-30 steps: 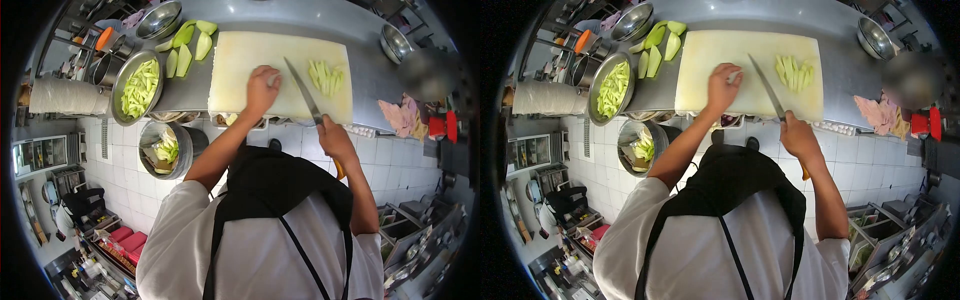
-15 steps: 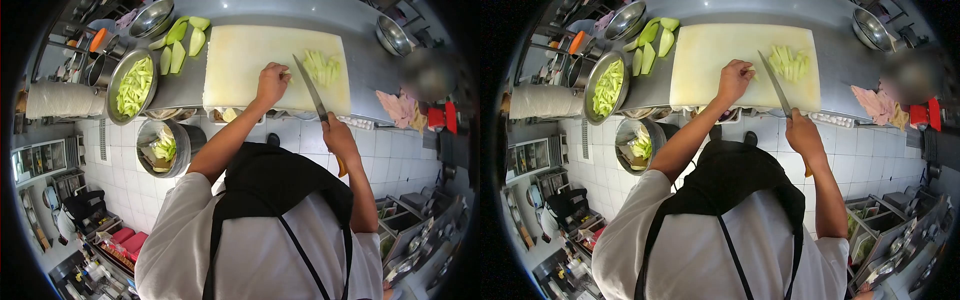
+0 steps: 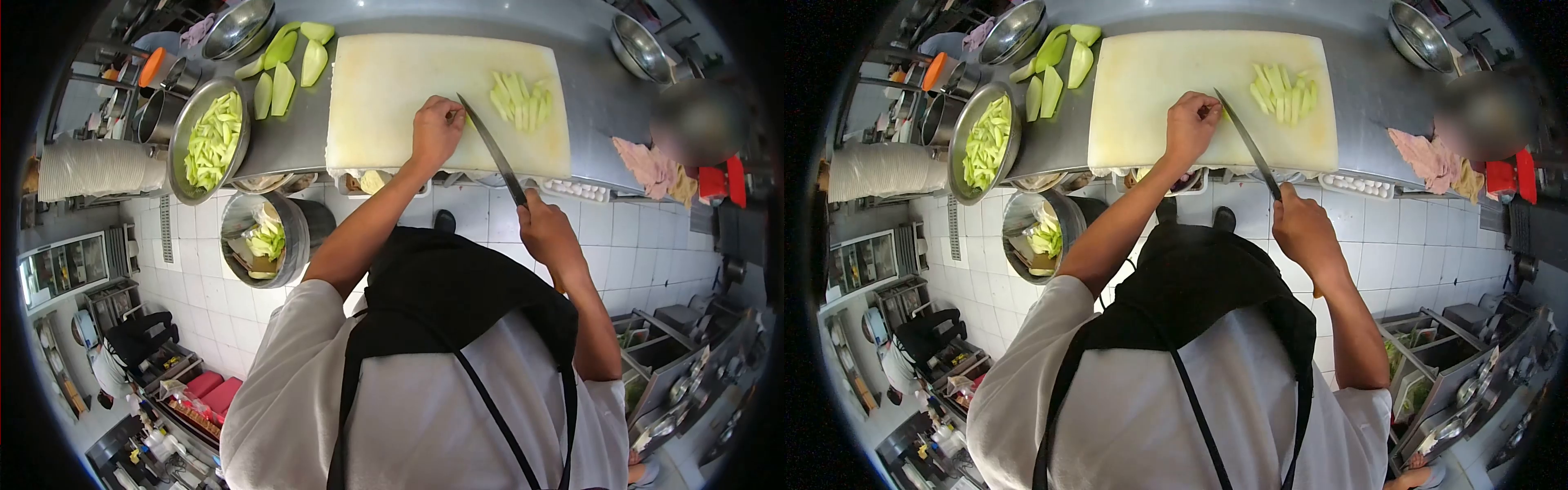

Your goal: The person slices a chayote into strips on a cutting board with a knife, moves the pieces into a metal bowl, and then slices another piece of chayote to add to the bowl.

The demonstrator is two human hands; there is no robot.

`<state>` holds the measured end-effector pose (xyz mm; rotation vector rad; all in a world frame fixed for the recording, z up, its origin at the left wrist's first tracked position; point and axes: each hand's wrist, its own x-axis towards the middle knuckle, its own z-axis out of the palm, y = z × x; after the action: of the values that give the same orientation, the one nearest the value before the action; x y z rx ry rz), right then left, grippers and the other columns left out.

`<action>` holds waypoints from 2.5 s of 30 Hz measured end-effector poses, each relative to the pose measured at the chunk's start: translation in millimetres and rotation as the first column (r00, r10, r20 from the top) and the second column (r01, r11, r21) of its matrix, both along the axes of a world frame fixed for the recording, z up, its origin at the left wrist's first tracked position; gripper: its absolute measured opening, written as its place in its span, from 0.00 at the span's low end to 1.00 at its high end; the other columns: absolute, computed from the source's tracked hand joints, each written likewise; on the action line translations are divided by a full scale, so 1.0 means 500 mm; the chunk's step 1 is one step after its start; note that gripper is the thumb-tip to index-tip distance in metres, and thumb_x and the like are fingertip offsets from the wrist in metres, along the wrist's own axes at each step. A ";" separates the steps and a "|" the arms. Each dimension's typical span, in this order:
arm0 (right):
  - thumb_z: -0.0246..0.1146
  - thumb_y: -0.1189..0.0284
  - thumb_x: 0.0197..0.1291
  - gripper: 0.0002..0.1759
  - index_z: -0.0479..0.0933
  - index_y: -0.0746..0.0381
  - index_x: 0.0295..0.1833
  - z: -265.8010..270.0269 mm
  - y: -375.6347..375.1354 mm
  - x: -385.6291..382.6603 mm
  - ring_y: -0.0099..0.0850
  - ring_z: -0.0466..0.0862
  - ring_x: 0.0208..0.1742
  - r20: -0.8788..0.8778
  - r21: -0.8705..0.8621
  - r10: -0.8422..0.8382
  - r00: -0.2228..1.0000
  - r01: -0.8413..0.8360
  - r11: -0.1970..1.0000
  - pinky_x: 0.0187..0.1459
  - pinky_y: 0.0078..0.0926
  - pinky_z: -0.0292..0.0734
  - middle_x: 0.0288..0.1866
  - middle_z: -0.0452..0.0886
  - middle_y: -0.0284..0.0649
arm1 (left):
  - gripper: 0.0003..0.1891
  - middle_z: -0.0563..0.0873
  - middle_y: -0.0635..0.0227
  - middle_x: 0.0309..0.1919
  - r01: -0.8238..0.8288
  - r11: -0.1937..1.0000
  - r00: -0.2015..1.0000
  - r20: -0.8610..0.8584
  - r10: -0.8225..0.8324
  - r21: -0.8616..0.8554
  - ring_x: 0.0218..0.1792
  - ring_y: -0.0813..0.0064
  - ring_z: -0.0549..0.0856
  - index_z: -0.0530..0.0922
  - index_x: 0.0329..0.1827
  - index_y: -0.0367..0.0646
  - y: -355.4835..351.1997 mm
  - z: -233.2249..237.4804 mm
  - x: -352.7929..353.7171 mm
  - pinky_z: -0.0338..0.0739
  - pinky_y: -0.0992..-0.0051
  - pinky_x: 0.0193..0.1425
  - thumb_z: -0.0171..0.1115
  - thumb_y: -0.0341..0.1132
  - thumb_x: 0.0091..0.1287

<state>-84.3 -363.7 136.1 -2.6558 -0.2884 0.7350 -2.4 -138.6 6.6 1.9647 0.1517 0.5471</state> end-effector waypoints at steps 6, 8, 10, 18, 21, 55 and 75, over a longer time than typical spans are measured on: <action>0.52 0.69 0.74 0.13 0.72 0.68 0.54 0.003 -0.004 0.003 0.68 0.83 0.44 -0.003 -0.018 0.000 1.000 0.000 1.000 0.49 0.63 0.75 0.37 0.83 0.67 | 0.04 0.88 0.59 0.36 -0.009 1.000 1.000 0.006 0.009 -0.004 0.30 0.68 0.87 0.87 0.38 0.34 0.000 -0.007 0.003 0.82 0.71 0.38 0.70 0.26 0.65; 0.52 0.69 0.74 0.13 0.71 0.68 0.54 0.004 -0.003 0.003 0.68 0.83 0.44 -0.012 -0.026 -0.001 1.000 0.001 1.000 0.50 0.63 0.75 0.37 0.83 0.67 | 0.03 0.88 0.59 0.36 -0.006 1.000 1.000 0.010 0.006 0.010 0.30 0.68 0.87 0.87 0.38 0.34 0.000 -0.008 0.002 0.82 0.71 0.38 0.70 0.26 0.64; 0.52 0.68 0.74 0.14 0.71 0.68 0.55 0.012 0.001 0.003 0.68 0.83 0.45 -0.027 -0.034 0.007 1.000 -0.008 0.999 0.51 0.63 0.75 0.37 0.83 0.67 | 0.03 0.88 0.58 0.36 -0.007 1.000 1.000 0.010 0.007 0.027 0.30 0.68 0.87 0.87 0.38 0.34 0.000 -0.006 -0.001 0.82 0.71 0.38 0.70 0.25 0.64; 0.53 0.67 0.74 0.15 0.70 0.69 0.54 -0.062 0.017 0.047 0.66 0.83 0.48 -0.109 0.012 0.000 0.994 0.001 1.000 0.53 0.62 0.76 0.40 0.84 0.68 | 0.04 0.88 0.57 0.35 -0.009 0.998 0.998 0.061 0.005 0.060 0.29 0.68 0.87 0.86 0.39 0.33 0.001 -0.018 0.005 0.82 0.70 0.37 0.69 0.24 0.63; 0.53 0.68 0.74 0.14 0.71 0.68 0.54 -0.066 0.001 0.083 0.65 0.84 0.48 -0.007 0.025 0.018 1.000 -0.018 1.000 0.52 0.61 0.77 0.40 0.84 0.67 | 0.05 0.89 0.56 0.38 -0.008 0.994 0.999 0.045 0.003 0.112 0.29 0.66 0.87 0.87 0.41 0.34 -0.002 -0.014 0.007 0.82 0.71 0.37 0.69 0.24 0.64; 0.75 0.74 0.54 0.25 0.76 0.60 0.57 -0.021 0.002 0.042 0.53 0.86 0.39 0.551 0.136 -0.262 0.793 0.225 0.965 0.41 0.48 0.81 0.42 0.83 0.51 | 0.08 0.86 0.60 0.39 0.187 0.907 0.978 0.015 -0.208 0.378 0.47 0.56 0.84 0.90 0.38 0.39 0.004 0.142 0.091 0.80 0.61 0.54 0.75 0.33 0.60; 0.69 0.69 0.63 0.17 0.78 0.65 0.53 -0.085 0.186 -0.010 0.47 0.85 0.29 -0.059 0.339 -0.483 0.874 0.472 0.814 0.36 0.42 0.78 0.28 0.84 0.53 | 0.17 0.87 0.53 0.52 -0.084 0.821 0.982 -0.094 0.166 0.564 0.58 0.50 0.82 0.89 0.51 0.41 0.466 0.112 0.170 0.78 0.59 0.65 0.75 0.36 0.59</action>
<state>-89.4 -270.9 93.8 -2.2592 0.2290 0.4300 82.7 94.3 62.8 2.5871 0.2295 0.5834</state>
